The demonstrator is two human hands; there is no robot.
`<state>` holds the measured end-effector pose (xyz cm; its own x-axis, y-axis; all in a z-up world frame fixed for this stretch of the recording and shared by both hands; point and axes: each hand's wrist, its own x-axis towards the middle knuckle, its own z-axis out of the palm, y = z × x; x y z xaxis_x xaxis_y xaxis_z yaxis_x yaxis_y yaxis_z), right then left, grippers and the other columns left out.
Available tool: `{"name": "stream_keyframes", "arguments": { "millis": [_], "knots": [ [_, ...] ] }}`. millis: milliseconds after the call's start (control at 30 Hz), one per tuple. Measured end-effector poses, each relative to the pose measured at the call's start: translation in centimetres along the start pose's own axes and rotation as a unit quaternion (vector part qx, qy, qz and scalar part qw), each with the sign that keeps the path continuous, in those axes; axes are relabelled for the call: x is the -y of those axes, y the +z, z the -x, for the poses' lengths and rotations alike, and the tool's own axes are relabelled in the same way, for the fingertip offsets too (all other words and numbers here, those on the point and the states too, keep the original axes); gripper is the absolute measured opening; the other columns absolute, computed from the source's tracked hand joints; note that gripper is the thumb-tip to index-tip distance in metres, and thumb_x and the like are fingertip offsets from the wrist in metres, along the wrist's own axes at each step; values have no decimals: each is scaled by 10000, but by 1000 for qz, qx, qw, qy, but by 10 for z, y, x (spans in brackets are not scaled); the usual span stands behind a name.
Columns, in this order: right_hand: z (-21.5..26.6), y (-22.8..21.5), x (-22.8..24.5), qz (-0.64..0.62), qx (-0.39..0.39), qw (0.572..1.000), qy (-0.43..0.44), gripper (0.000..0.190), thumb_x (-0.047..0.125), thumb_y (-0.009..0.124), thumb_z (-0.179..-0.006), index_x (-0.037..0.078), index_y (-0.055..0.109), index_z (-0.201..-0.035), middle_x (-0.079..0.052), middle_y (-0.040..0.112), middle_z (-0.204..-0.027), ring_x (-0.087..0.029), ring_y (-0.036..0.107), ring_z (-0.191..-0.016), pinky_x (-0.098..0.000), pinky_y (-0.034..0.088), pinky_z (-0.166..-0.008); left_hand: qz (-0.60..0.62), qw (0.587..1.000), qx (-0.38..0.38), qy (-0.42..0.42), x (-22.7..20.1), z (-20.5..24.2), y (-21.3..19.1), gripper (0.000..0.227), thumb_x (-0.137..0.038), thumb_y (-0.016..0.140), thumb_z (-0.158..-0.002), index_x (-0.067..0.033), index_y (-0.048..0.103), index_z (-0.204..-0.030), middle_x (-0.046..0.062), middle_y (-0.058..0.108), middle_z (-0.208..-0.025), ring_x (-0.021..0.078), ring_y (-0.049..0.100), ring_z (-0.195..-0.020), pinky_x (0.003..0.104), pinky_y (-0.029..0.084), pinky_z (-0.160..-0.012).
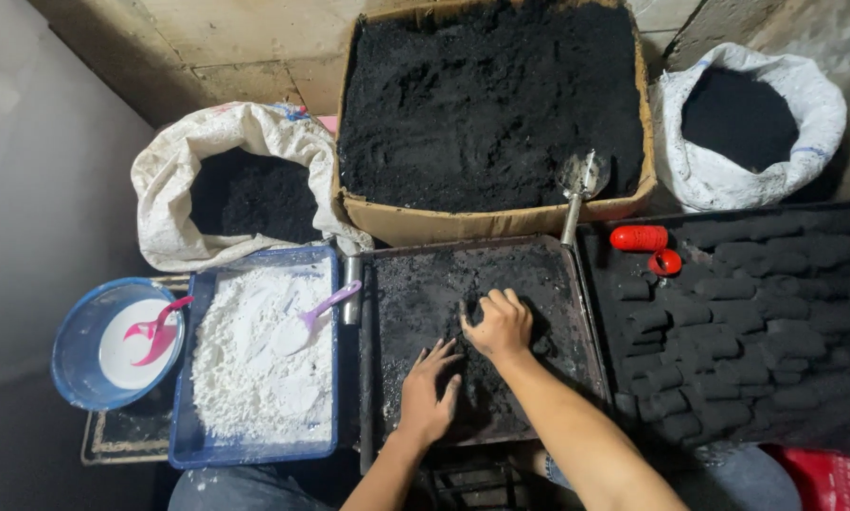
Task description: Kneading and mixing a black charcoal powder mixture in a metal tray by hand to prepare it for molding.
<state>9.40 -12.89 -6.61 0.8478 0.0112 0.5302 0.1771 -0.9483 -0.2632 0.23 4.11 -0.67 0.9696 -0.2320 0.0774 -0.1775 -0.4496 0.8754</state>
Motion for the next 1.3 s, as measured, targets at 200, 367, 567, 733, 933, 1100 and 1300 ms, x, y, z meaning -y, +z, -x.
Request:
{"name": "stream_keyframes", "arguments": {
  "millis": [200,367,567,733,933,1100,1300],
  "knots": [
    [-25,-17,5,-49,26,994,97,558,503,649,-894,25,633,-605,-96,588,-681,-338,585,-668,-502,431,-532,6,1000,-22,5,6,-5,6,623,-550,414,-986,-60,743,-1187,125,653,-1401,356,518,-1394,552,321,-1177],
    [-28,-44,4,-186,-30,979,82,461,435,550,-958,42,640,-733,-111,625,-790,-263,576,-735,-386,457,-578,52,990,-98,-92,-6,-4,10,707,-598,367,-982,-53,626,-1350,156,673,-1363,345,611,-1294,473,454,-1094],
    [24,-90,-13,-154,44,978,-136,348,259,689,-936,73,708,-1229,-163,649,-1318,-406,608,-1224,-493,540,-1022,8,990,-95,-99,0,-18,27,686,-536,332,-1021,-37,486,-1464,194,523,-1498,360,475,-1400,487,344,-1169],
    [35,-98,-31,-141,50,983,-102,485,264,786,-725,118,709,-1180,-131,643,-1289,-378,612,-1203,-486,506,-999,-10,992,-3,-129,-44,-30,26,580,-346,342,-1103,14,315,-1558,274,280,-1626,420,258,-1516,520,222,-1244],
    [31,-70,-24,-136,109,984,-45,451,190,614,-822,28,664,-1240,-202,611,-1319,-415,580,-1241,-513,473,-1000,-87,991,-48,-93,-12,-42,72,474,-261,366,-1098,3,451,-1481,212,487,-1496,350,436,-1433,467,288,-1219],
    [29,-55,-18,-142,29,987,-71,281,233,508,-957,83,739,-900,-85,681,-889,-320,688,-898,-416,520,-837,-145,979,-141,-13,12,-37,91,363,-192,485,-1063,-17,626,-1349,166,648,-1302,316,595,-1284,419,385,-1150],
    [31,-18,-39,-125,-9,988,-94,297,309,582,-881,169,577,-619,-7,501,-637,-253,564,-629,-379,488,-645,-228,948,-203,95,58,-53,103,234,-315,494,-988,-169,672,-1023,-4,641,-1011,221,636,-898,363,493,-835]
  ]
}}
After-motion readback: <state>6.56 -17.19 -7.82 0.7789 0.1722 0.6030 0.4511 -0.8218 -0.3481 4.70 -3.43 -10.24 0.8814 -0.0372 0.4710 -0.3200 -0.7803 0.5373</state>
